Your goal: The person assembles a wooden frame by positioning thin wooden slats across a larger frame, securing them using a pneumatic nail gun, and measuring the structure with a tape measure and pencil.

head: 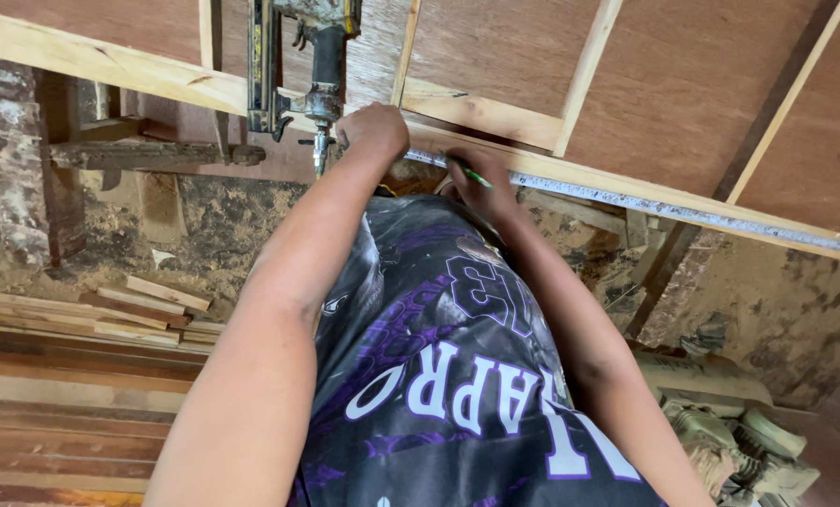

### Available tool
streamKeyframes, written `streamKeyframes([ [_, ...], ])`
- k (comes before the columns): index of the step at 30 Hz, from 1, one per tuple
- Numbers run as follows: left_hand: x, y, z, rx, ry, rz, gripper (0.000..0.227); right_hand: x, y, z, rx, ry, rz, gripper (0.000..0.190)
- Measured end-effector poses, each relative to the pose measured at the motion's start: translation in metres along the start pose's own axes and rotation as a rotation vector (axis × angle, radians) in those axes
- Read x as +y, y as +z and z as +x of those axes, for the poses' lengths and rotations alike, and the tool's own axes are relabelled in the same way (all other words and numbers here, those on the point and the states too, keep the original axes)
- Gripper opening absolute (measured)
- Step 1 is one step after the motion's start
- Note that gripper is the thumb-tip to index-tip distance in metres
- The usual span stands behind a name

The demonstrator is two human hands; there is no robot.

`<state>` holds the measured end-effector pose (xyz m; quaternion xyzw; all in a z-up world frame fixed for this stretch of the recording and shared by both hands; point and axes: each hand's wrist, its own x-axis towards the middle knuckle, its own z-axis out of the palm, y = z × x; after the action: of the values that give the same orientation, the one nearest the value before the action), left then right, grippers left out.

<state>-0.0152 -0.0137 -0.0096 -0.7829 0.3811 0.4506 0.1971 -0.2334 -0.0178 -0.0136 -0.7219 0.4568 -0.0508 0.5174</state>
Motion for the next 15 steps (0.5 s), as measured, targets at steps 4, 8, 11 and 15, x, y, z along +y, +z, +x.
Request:
streamKeyframes([
  [4,-0.001,0.004,0.003,0.034,-0.002,-0.021,0.041,-0.003,0.012,0.013,0.087,-0.283,-0.087,0.019],
  [8,-0.002,0.006,0.003,0.062,0.020,-0.023,0.041,0.009,0.016,0.019,0.087,-0.294,-0.152,0.020],
  [11,-0.003,0.006,0.002,0.055,0.017,-0.025,0.040,0.012,0.017,0.016,0.047,-0.329,-0.122,0.021],
  [15,-0.002,0.005,0.001,0.043,0.032,-0.009,0.041,0.005,0.013,0.013,0.047,-0.340,-0.113,0.018],
])
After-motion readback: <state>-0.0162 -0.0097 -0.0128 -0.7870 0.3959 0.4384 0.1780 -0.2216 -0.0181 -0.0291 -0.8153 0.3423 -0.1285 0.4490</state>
